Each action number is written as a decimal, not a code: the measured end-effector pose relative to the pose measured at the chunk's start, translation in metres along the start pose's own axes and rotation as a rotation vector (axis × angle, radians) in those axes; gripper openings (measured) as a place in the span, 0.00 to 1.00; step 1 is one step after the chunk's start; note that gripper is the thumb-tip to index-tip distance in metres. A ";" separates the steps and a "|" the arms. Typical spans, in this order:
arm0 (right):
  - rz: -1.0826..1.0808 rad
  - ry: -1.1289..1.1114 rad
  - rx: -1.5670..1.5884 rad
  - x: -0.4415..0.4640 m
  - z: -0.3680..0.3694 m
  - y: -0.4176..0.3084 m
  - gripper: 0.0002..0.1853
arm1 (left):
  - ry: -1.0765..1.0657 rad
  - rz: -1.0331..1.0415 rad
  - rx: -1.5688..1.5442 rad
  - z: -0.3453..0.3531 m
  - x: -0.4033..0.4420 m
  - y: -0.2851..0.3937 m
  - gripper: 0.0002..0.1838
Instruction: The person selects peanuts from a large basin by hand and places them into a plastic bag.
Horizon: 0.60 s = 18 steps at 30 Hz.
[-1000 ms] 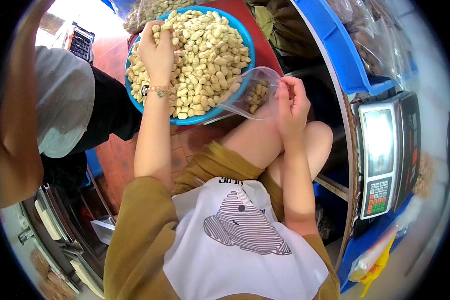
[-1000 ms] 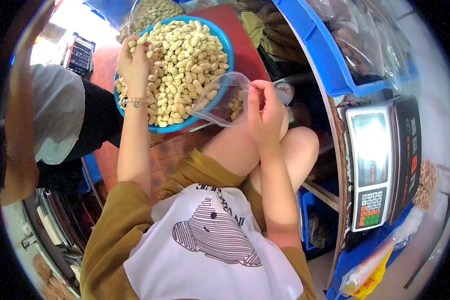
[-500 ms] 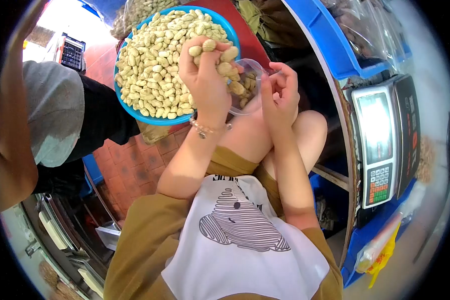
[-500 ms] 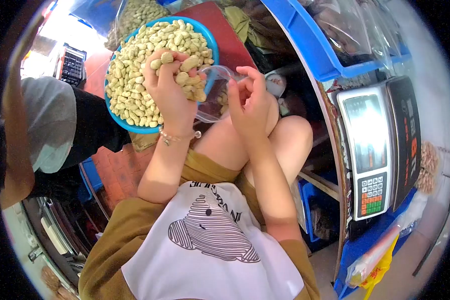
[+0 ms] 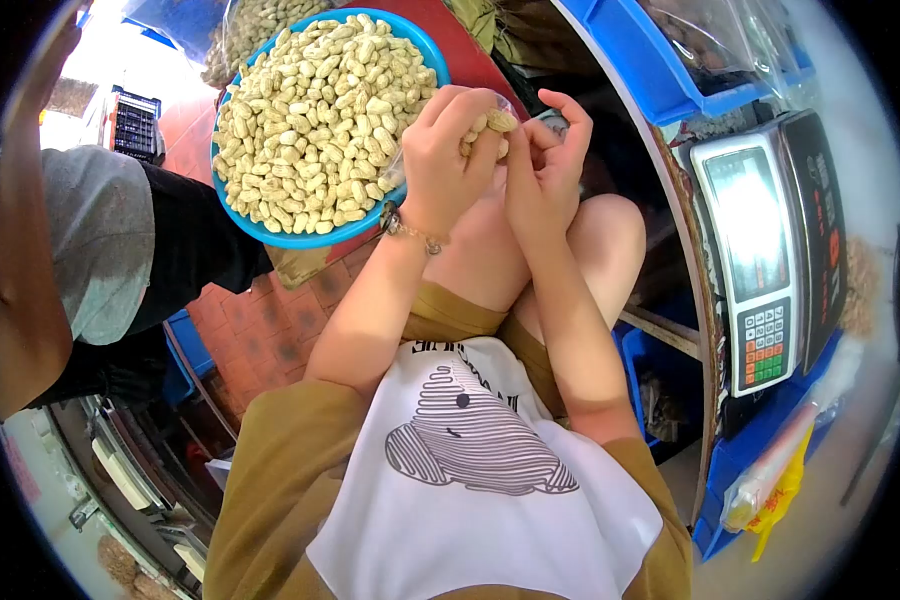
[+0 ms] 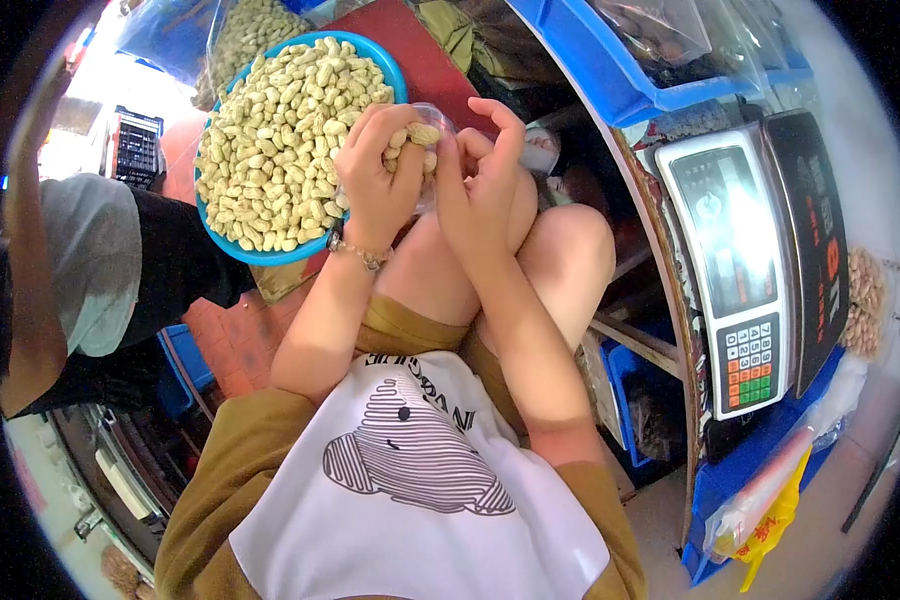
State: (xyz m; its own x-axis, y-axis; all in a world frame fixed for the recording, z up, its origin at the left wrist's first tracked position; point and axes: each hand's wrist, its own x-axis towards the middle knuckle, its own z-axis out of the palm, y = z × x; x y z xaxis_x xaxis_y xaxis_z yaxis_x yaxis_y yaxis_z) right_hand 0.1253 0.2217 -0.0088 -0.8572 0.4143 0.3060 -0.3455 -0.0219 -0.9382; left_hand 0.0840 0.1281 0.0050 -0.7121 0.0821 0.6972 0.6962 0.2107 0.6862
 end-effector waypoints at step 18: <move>-0.005 0.040 -0.024 0.009 -0.010 0.003 0.15 | -0.247 -0.017 0.270 -0.005 0.000 0.003 0.08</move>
State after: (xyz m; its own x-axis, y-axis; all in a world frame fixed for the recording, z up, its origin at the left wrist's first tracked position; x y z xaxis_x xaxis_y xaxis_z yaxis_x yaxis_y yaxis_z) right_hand 0.1202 0.2349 -0.0107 -0.8394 0.4501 0.3047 -0.3403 0.0019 -0.9403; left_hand 0.0865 0.1243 0.0082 -0.7467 0.3027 0.5923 0.6586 0.4608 0.5948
